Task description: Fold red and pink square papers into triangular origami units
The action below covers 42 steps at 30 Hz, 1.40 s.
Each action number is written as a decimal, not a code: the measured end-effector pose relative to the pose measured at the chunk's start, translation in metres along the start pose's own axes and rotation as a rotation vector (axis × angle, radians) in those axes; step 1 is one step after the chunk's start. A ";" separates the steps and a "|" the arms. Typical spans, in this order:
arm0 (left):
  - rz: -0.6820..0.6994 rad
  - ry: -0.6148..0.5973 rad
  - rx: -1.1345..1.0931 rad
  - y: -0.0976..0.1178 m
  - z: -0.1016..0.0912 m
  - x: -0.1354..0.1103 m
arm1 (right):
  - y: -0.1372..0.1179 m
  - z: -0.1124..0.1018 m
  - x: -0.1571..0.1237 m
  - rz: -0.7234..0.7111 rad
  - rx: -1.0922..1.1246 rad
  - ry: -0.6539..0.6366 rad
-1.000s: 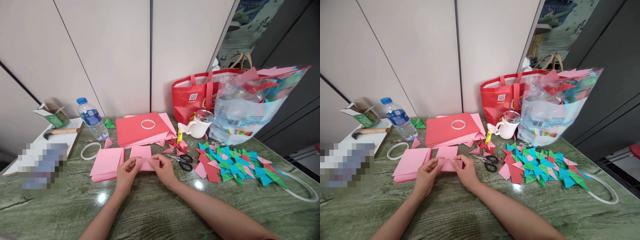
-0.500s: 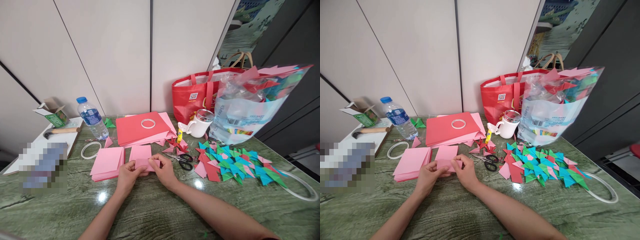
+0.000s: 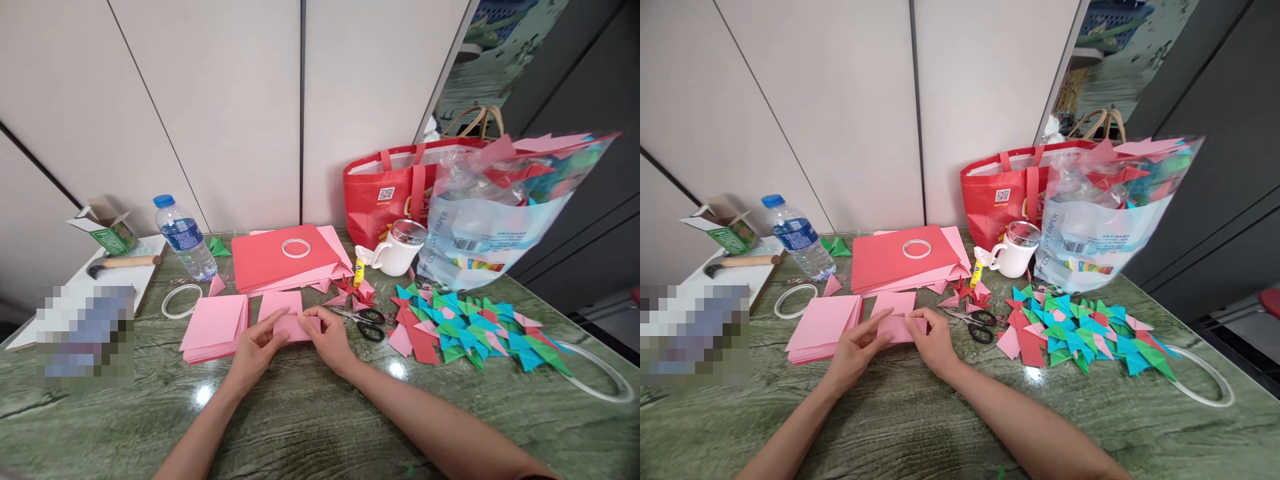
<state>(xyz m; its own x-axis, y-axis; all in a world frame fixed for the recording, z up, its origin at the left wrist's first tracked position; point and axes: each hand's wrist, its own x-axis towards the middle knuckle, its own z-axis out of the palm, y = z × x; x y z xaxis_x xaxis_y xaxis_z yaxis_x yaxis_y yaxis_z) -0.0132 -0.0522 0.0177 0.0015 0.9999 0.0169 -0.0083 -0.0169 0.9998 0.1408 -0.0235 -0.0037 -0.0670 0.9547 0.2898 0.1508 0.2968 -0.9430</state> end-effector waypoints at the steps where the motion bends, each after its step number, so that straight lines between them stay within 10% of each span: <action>1: 0.008 -0.006 0.042 0.001 -0.001 0.000 | 0.000 0.000 0.000 -0.004 0.003 -0.009; 21: 0.013 0.118 0.063 0.000 0.004 0.000 | 0.003 0.002 0.000 0.025 0.080 -0.099; 42: -0.048 0.232 -0.253 -0.014 0.002 0.006 | 0.011 0.010 0.006 0.384 0.755 -0.061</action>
<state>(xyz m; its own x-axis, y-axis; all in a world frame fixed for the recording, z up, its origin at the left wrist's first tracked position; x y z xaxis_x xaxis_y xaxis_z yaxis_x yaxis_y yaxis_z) -0.0109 -0.0461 0.0041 -0.2190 0.9738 -0.0619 -0.2612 0.0026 0.9653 0.1325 -0.0143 -0.0139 -0.2024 0.9774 -0.0614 -0.5230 -0.1609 -0.8370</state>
